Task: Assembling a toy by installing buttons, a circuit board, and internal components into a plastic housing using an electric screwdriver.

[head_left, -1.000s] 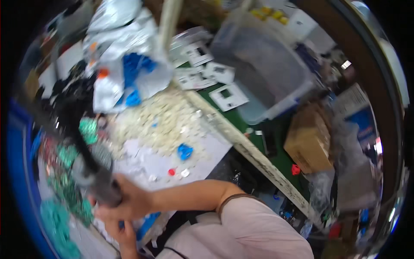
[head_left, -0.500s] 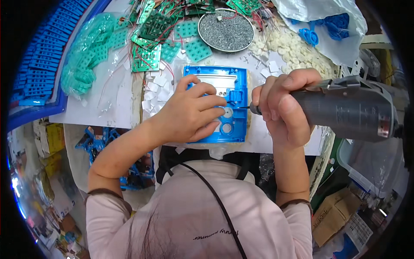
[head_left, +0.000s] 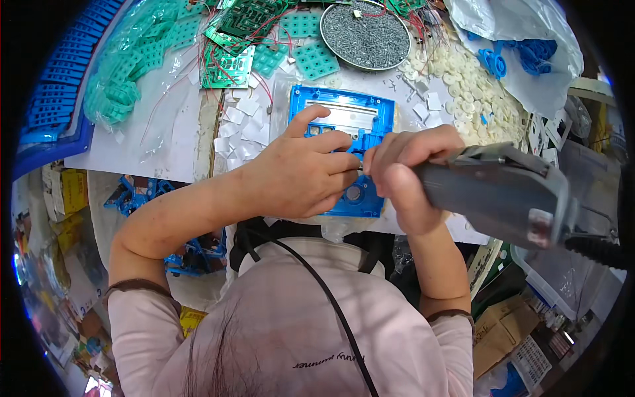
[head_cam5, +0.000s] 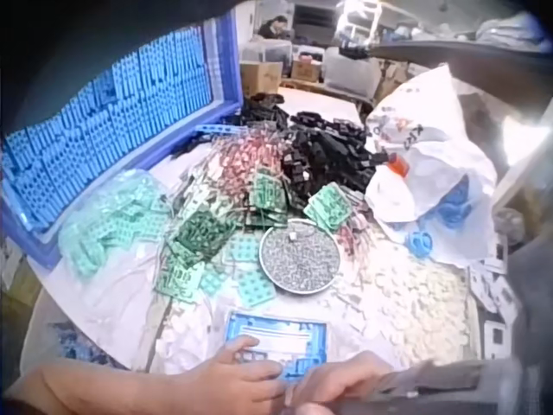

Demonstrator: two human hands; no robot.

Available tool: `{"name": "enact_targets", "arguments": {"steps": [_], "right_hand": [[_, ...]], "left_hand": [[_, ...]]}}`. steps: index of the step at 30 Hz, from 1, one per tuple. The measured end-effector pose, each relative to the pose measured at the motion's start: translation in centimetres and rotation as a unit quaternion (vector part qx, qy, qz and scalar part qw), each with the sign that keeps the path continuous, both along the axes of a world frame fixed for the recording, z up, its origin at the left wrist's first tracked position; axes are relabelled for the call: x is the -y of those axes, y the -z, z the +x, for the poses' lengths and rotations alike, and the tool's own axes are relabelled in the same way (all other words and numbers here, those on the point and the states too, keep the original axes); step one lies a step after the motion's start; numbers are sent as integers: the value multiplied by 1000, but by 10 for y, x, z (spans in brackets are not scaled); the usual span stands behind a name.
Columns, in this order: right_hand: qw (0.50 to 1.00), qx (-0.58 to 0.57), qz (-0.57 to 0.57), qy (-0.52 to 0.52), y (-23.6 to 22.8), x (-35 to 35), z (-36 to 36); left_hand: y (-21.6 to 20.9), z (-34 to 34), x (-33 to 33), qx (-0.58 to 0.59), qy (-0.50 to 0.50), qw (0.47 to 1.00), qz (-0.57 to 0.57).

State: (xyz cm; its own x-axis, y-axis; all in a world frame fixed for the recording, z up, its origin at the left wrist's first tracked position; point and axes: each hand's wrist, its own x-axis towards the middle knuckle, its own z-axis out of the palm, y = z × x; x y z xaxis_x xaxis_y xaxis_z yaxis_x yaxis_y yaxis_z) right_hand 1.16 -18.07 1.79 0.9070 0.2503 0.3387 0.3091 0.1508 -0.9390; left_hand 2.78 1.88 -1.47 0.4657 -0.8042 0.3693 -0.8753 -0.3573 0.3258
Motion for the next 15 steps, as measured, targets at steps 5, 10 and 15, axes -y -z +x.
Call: {"name": "enact_targets", "arguments": {"steps": [5, 10, 15], "right_hand": [[993, 59, -99, -25, 0, -4, -2], [1000, -14, 12, -15, 4, 6, 4], [994, 58, 90, 35, -56, 55, 29]], "left_hand": [[1, 1, -1, 3, -18, 1000, -7], [14, -2, -2, -27, 16, 1000, 4], [-7, -12, -28, -60, -37, 992, -105]]}}
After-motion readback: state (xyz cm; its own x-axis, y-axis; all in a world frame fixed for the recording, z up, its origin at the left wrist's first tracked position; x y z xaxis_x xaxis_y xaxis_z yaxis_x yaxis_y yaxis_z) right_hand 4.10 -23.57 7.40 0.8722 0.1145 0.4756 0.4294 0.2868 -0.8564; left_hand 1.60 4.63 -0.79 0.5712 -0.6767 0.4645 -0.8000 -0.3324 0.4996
